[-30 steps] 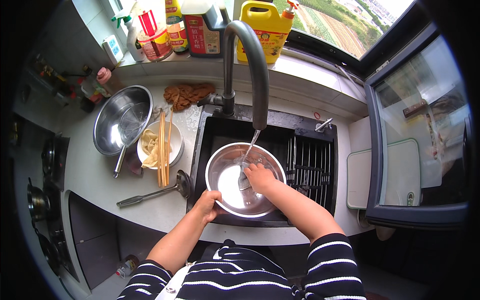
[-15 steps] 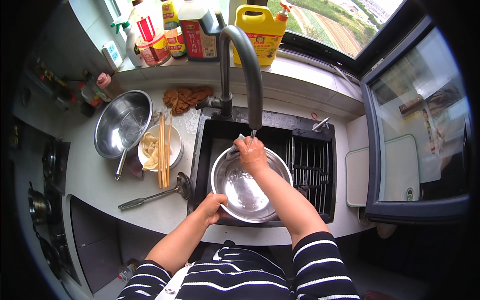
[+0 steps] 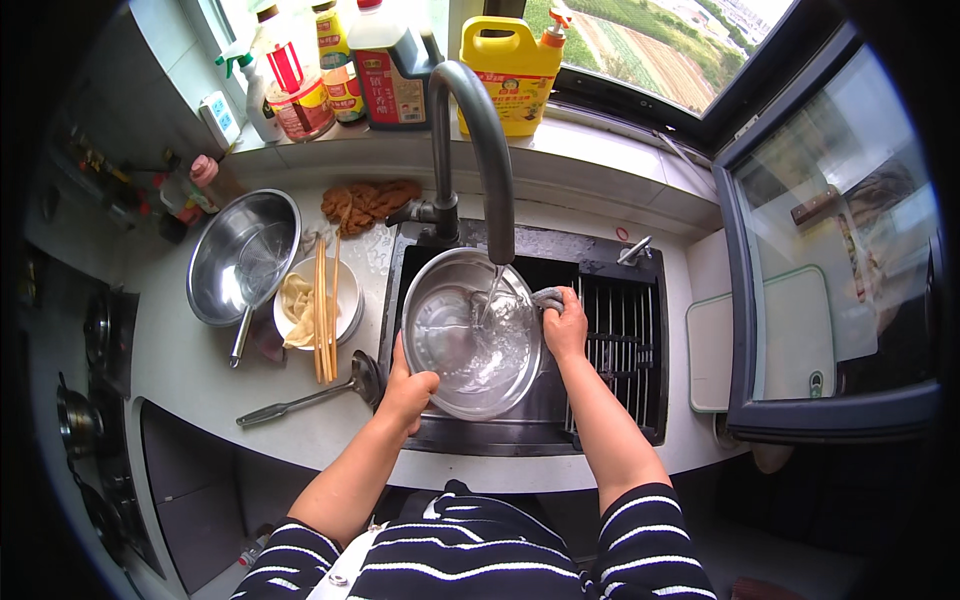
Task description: The person washes a metal pot and a ladle in the kitchen sink using a sponge and running water. They then rinse the items and place them into a pull-out drawer cabinet for storage.
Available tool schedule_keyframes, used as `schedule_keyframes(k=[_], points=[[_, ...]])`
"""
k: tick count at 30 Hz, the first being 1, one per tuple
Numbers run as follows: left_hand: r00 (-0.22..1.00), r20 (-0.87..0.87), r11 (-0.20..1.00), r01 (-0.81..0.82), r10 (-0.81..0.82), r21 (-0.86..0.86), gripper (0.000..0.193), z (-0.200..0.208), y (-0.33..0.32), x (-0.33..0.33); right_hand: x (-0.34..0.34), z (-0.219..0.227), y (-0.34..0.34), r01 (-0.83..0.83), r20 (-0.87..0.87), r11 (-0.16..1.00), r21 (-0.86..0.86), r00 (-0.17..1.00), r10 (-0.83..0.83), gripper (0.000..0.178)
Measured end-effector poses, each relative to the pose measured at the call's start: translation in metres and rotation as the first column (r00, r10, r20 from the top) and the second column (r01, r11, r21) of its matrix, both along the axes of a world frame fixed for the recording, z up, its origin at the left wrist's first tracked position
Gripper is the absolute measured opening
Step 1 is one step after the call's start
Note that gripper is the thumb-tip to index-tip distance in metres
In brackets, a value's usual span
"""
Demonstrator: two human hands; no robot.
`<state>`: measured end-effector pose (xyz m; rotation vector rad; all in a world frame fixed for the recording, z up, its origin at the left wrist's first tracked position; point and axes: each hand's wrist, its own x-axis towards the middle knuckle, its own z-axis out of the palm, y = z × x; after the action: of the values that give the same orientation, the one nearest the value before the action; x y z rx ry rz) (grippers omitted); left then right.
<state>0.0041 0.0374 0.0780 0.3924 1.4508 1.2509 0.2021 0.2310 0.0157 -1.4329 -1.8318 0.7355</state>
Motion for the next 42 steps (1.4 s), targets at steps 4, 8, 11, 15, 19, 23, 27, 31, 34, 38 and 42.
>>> schedule_keyframes(k=[4, 8, 11, 15, 19, 23, 27, 31, 34, 38, 42], points=[[0.921, -0.388, 0.991, 0.004, 0.049, 0.135, 0.093, -0.016, 0.005, 0.001, -0.02, 0.035, -0.012, 0.049, 0.175, 0.991, -0.126, 0.984, -0.027, 0.053], [0.791, -0.611, 0.997, 0.009, 0.037, 0.072, 0.091, -0.025, 0.012, 0.004, -0.021, 0.01, -0.013, 0.114, 0.218, 0.982, -0.153, 0.973, -0.079, 0.053], [0.823, -0.563, 0.997, -0.051, 0.078, 0.063, 0.09, -0.038, 0.018, -0.001, -0.022, 0.003, -0.023, 0.078, 0.134, 0.992, -0.103, 0.989, -0.064, 0.036], [0.997, -0.081, 0.983, -0.009, -0.006, -0.186, 0.083, -0.035, 0.029, -0.016, -0.01, 0.0, -0.02, 0.206, 0.083, 0.969, -0.136, 0.977, -0.196, 0.038], [0.968, 0.194, 0.965, -0.111, 0.16, -0.238, 0.048, -0.065, 0.027, -0.022, 0.02, 0.015, -0.018, 0.304, 0.066, 0.924, -0.233, 0.953, -0.297, 0.056], [0.937, 0.331, 0.972, -0.033, 0.111, -0.234, 0.034, -0.085, 0.034, -0.006, 0.057, 0.043, -0.02, 0.1, -0.049, 0.872, -0.48, 0.989, -0.14, 0.051], [0.952, 0.278, 0.971, -0.068, 0.131, -0.228, 0.022, -0.076, 0.056, 0.015, 0.078, 0.07, -0.019, -0.088, -0.271, 0.852, -0.516, 0.96, -0.066, 0.015], [0.992, 0.073, 0.951, -0.081, 0.107, -0.297, 0.047, -0.082, 0.082, 0.018, 0.087, 0.088, -0.023, 0.079, 0.031, 0.918, -0.388, 0.997, -0.073, 0.013], [0.967, -0.231, 0.963, -0.162, 0.111, -0.214, 0.086, -0.027, 0.1, 0.021, 0.08, 0.104, -0.032, 0.091, 0.116, 0.963, -0.253, 0.991, -0.063, 0.016], [0.672, -0.598, 0.885, -0.44, 0.438, 0.153, 0.097, -0.009, 0.155, -0.04, 0.075, 0.096, -0.036, 0.132, 0.191, 0.95, -0.282, 0.978, -0.079, 0.017], [0.832, -0.436, 0.939, -0.316, 0.343, 0.134, 0.073, 0.003, 0.173, -0.105, 0.086, 0.038, -0.034, 0.034, -0.15, 0.73, -0.683, 0.971, -0.186, 0.015]])
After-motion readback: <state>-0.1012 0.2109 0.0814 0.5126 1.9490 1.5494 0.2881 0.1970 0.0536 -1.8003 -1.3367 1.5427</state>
